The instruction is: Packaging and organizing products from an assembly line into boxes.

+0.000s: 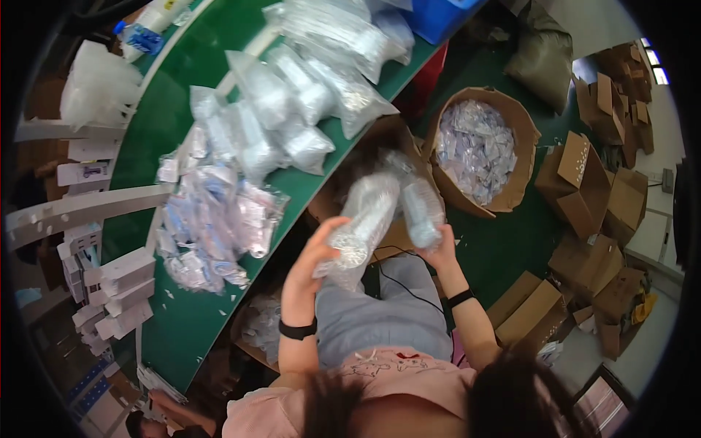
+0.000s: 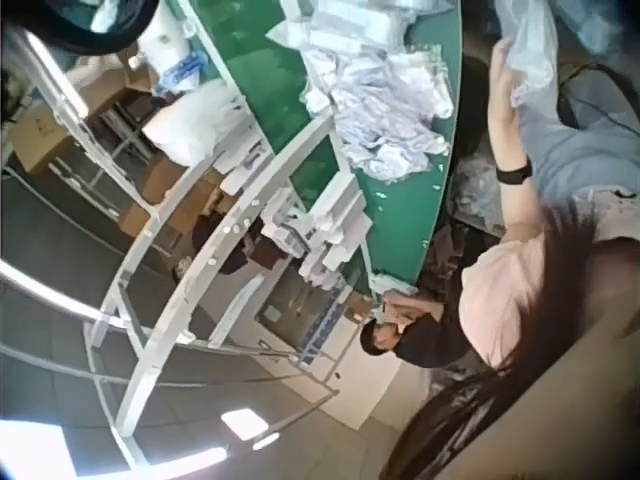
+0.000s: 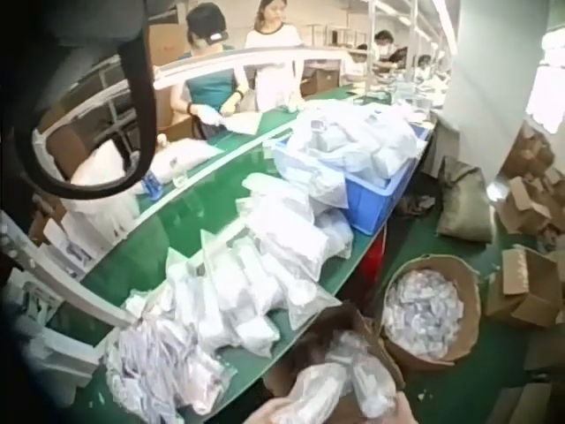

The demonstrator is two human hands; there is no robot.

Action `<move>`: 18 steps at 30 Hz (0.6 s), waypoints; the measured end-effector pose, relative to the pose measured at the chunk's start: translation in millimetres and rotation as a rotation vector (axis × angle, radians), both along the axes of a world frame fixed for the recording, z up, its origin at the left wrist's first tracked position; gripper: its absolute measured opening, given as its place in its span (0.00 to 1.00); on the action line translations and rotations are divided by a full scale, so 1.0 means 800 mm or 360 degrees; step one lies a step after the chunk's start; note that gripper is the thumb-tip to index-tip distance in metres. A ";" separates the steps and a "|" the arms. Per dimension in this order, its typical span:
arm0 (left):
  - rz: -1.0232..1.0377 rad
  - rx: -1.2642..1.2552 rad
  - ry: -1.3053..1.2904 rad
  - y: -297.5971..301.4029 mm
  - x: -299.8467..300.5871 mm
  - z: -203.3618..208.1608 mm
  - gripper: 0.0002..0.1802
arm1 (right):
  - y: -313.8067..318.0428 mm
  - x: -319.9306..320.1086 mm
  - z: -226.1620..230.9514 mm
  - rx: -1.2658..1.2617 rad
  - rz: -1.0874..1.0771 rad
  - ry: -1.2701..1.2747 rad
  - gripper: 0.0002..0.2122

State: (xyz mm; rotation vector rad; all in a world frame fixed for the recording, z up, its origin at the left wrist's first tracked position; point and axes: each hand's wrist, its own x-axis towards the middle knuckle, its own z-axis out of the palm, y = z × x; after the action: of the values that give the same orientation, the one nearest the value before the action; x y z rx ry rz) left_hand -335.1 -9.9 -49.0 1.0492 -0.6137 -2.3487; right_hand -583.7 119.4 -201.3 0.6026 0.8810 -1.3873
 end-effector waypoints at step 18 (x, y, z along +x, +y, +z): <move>-0.1344 -0.1348 -0.1911 0.088 -0.145 -0.521 0.33 | -0.005 -0.020 -0.406 0.0571 0.1506 0.2075 0.28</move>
State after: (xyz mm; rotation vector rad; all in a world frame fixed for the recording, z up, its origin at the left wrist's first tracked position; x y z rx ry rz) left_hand -451.4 60.6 -465.9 1.8432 -2.5661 -1.2851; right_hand -600.1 115.4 -525.8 -0.5861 2.1073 -0.5868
